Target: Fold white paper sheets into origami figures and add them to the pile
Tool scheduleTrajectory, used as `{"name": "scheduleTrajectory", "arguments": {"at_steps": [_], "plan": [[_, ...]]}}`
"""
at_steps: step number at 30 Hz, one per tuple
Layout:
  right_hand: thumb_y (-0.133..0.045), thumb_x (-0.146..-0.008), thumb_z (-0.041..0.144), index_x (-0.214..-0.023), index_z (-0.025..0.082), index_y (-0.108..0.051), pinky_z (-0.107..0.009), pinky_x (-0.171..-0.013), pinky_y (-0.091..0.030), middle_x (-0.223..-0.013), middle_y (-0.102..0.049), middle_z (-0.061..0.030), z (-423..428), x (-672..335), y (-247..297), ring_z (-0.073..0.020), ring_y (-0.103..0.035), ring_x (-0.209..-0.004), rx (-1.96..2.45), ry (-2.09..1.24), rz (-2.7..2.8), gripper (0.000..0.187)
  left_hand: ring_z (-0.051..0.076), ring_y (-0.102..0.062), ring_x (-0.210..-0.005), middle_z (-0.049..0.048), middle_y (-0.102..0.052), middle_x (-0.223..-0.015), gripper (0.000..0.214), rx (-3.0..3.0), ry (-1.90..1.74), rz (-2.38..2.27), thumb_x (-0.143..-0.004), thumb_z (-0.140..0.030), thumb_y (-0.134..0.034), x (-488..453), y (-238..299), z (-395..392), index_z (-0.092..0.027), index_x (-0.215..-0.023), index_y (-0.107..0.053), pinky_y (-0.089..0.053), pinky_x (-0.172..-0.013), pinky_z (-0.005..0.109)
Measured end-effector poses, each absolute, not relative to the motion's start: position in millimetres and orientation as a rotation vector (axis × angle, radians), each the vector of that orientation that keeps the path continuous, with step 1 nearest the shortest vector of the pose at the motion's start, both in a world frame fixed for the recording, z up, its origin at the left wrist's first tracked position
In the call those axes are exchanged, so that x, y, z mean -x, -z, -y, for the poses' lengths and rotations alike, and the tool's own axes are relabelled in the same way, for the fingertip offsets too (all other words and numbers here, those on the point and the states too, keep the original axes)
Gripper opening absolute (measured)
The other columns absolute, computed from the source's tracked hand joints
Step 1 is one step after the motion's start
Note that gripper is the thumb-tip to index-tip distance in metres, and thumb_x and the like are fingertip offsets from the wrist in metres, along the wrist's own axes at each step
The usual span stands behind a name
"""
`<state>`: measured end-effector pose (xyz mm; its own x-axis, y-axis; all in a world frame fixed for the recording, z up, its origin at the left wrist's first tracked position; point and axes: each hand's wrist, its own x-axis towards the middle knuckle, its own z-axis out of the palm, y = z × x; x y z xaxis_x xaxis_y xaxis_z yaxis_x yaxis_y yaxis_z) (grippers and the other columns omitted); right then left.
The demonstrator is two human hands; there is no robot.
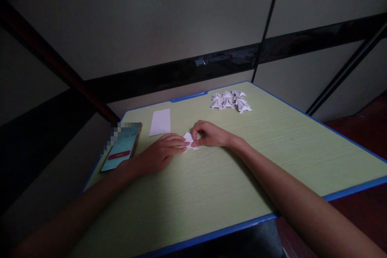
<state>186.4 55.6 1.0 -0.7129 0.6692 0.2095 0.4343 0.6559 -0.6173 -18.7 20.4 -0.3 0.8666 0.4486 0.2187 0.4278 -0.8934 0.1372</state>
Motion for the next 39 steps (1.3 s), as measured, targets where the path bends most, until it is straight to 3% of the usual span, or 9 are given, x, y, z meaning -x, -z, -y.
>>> {"name": "scheduleTrajectory", "arguments": {"at_steps": [7, 17, 32, 39], "plan": [[-0.061, -0.066, 0.025, -0.066, 0.012, -0.058, -0.022, -0.060, -0.034, -0.065, -0.047, -0.0012, -55.5, -183.8, 1.8, -0.0119, -0.043, -0.066, 0.912, -0.697, 2.462, 0.014, 0.014, -0.045, -0.099, 0.0047, -0.057, -0.102, 0.040, -2.913, -0.350, -0.744, -0.065, 0.003, -0.035, 17.1, -1.9, -19.2, -0.015, -0.094, -0.056, -0.030, -0.093, 0.037], [-0.060, -0.066, 0.027, -0.064, 0.012, -0.056, -0.023, -0.060, -0.034, -0.067, -0.047, -0.0022, -56.1, -182.6, 3.5, -0.0127, -0.044, -0.066, 0.967, -0.717, 2.430, 0.016, 0.017, -0.046, -0.096, 0.0099, -0.057, -0.100, 0.030, -2.993, -0.391, -0.664, -0.078, -0.008, -0.032, 15.8, -0.3, -14.7, -0.009, -0.097, -0.054, -0.035, -0.089, 0.035], [-0.057, -0.067, 0.026, -0.057, 0.015, -0.053, -0.021, -0.056, -0.030, -0.064, -0.049, -0.0012, -53.0, -173.9, 10.4, -0.0118, -0.044, -0.061, 1.204, -0.548, 2.386, 0.015, 0.015, -0.046, -0.100, 0.0075, -0.055, -0.105, 0.041, -2.866, -0.439, -0.687, -0.067, 0.002, -0.035, 19.0, 3.3, -16.9, -0.013, -0.100, -0.053, -0.035, -0.089, 0.033], [-0.053, -0.071, 0.037, -0.059, 0.015, -0.051, -0.022, -0.060, -0.031, -0.064, -0.048, -0.0013, -52.3, -180.8, 7.6, -0.0118, -0.044, -0.064, 1.006, -0.513, 2.467, 0.025, 0.015, -0.047, -0.099, 0.0079, -0.057, -0.104, 0.041, -2.865, -0.461, -0.685, -0.069, 0.001, -0.035, 20.0, 2.3, -18.0, -0.013, -0.102, -0.053, -0.036, -0.088, 0.033]]}}
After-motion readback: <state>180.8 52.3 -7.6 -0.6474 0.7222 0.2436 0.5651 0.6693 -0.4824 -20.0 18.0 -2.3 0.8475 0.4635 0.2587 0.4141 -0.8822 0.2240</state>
